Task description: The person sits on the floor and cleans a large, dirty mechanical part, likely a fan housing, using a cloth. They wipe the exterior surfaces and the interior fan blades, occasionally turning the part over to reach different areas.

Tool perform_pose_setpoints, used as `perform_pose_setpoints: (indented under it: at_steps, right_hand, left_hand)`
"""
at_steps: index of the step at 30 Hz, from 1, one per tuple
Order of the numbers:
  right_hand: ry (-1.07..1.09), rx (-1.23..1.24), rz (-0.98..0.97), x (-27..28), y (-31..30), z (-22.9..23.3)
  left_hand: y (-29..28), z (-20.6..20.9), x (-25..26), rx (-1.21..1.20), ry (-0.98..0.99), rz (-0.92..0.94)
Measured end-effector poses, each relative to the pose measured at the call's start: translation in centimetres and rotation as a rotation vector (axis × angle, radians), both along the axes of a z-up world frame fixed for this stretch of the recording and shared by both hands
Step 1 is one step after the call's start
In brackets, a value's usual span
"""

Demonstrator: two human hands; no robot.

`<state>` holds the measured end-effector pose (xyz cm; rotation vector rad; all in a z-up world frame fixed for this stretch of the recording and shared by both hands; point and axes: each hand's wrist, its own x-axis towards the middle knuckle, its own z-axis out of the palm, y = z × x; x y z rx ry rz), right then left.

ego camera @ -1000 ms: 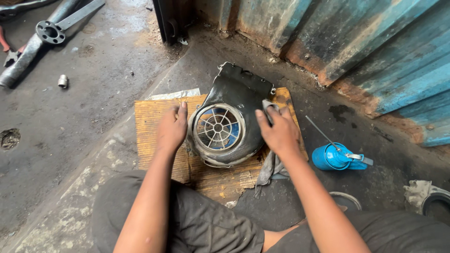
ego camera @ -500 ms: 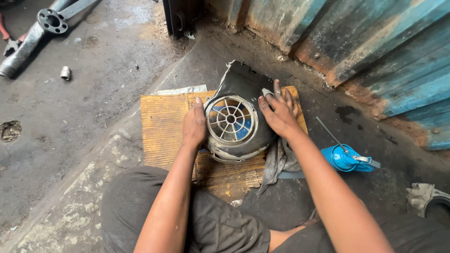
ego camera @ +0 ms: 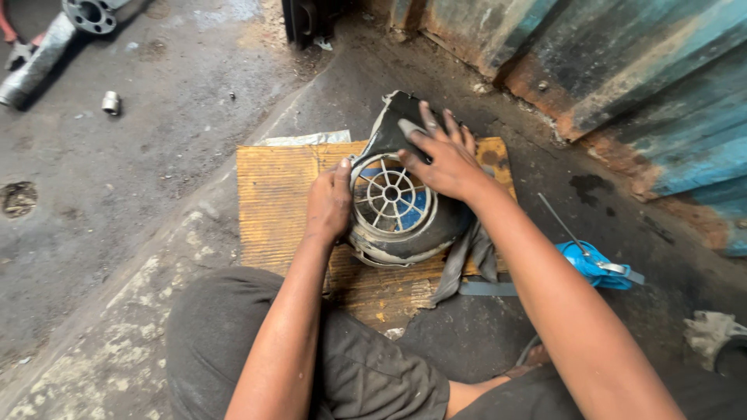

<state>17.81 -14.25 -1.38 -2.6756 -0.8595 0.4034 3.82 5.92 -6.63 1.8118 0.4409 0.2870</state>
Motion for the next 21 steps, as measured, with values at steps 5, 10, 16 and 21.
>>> perform_pose_setpoints:
  at_steps: [5,10,16,21]
  right_hand:
    - [-0.024,-0.022,0.111,1.2,1.8,-0.4]
    - [0.081,0.008,0.175,2.1,0.2,-1.2]
    - [0.789,0.995,0.199,3.0,-3.2,-0.1]
    - [0.917,1.420,-0.412,-5.7,-7.5,5.8]
  left_hand:
    - [0.3,-1.3,0.5,-0.002,0.075,0.058]
    - [0.7,-2.8,0.8,-0.230,-0.035,0.068]
    - [1.0,-4.6,1.1,-0.540,-0.115,0.104]
    - [0.9,-3.7,0.9,-0.603,0.024,0.084]
